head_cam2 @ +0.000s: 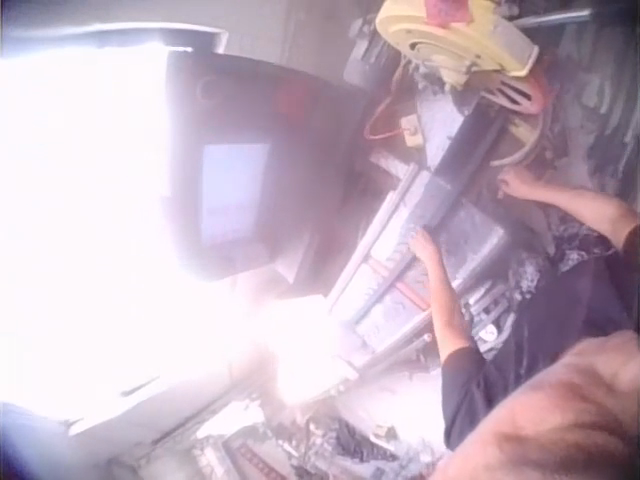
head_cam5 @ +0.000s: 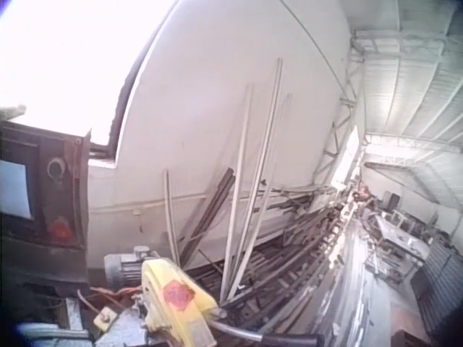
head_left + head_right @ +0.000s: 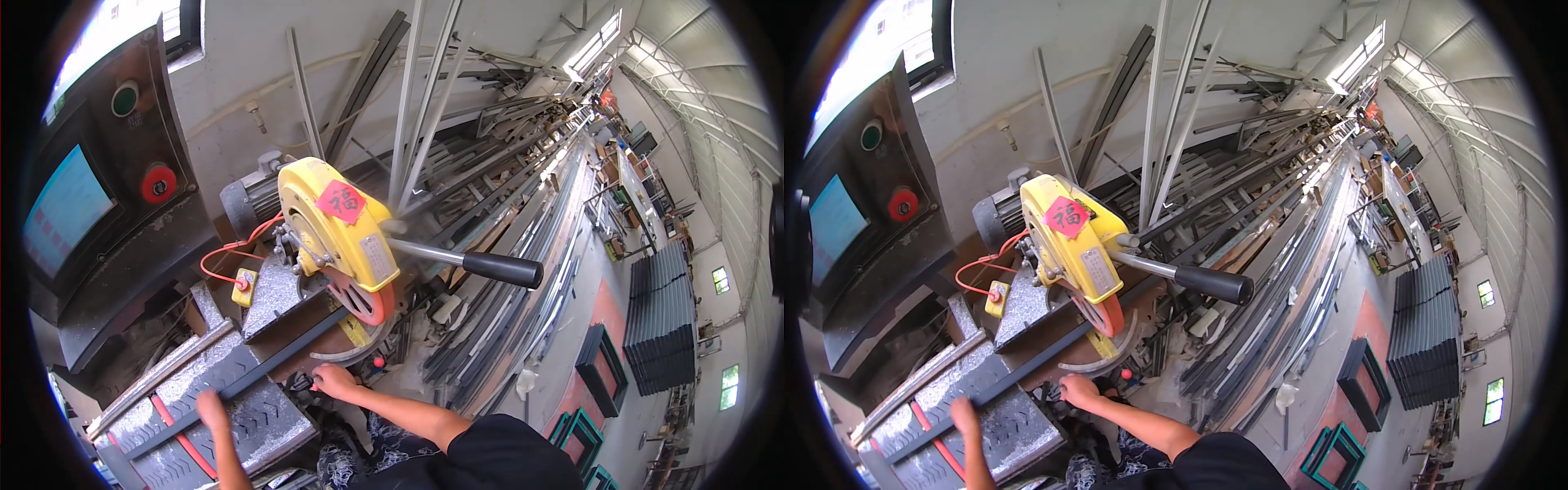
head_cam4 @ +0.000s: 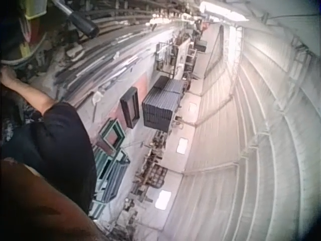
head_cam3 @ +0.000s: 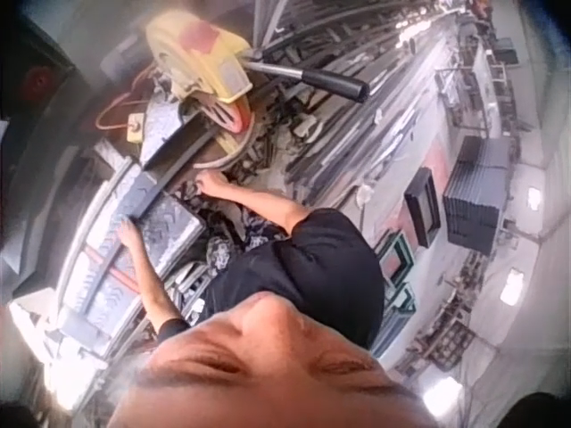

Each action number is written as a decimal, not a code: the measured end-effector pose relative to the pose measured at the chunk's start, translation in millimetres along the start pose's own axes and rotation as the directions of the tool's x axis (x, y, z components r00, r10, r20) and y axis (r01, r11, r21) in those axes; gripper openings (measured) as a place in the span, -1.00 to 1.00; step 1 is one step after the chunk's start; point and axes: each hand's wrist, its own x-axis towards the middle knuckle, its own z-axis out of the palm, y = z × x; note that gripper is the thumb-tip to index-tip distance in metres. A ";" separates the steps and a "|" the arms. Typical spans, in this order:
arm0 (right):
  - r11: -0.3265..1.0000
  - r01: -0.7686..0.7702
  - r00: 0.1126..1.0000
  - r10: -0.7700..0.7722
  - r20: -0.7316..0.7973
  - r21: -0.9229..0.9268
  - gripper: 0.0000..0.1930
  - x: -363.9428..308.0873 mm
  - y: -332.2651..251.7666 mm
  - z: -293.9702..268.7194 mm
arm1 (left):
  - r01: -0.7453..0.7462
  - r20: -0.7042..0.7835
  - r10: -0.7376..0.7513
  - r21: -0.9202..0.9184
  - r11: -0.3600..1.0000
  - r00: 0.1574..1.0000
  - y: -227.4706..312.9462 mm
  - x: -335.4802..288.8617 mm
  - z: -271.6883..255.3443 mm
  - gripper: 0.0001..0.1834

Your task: The person operates a console to control a machine, positions long metal strips onto the cutting platform, and uses a saw to cut them into sections. They then move to another area and place the cut strips into a green metal frame on the floor.

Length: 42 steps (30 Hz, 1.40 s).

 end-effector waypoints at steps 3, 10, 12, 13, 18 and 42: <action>0.811 -0.378 0.926 0.320 0.202 0.447 -0.80 14.0 5.0 16.7 | -0.317 -0.242 0.277 -0.149 0.936 0.930 82.6 3.3 -9.6 -0.96; 0.520 -0.427 0.888 0.398 0.232 0.740 -0.83 63.4 46.5 14.6 | -0.141 0.001 0.145 -0.220 0.965 0.989 122.5 9.2 -34.9 -0.93; 0.183 -0.428 0.886 0.277 0.372 0.885 -0.76 76.3 46.1 6.7 | -0.160 -0.055 0.152 -0.174 0.972 0.987 119.4 0.3 -33.5 -0.96; 0.199 -0.440 0.894 0.195 0.404 0.876 -0.80 79.2 45.7 2.3 | -0.210 -0.147 0.180 -0.224 0.952 0.973 114.4 0.9 -30.6 -0.96; 0.347 -0.557 0.758 0.584 0.291 0.754 -0.62 97.7 43.2 14.5 | -0.118 -0.263 0.080 -0.133 0.984 0.961 93.4 5.3 -16.5 -0.92; 0.319 -0.322 0.764 0.643 0.046 0.892 -0.76 157.5 28.6 9.0 | -0.044 -0.192 0.019 -0.131 0.990 0.981 28.3 41.6 -30.9 -0.80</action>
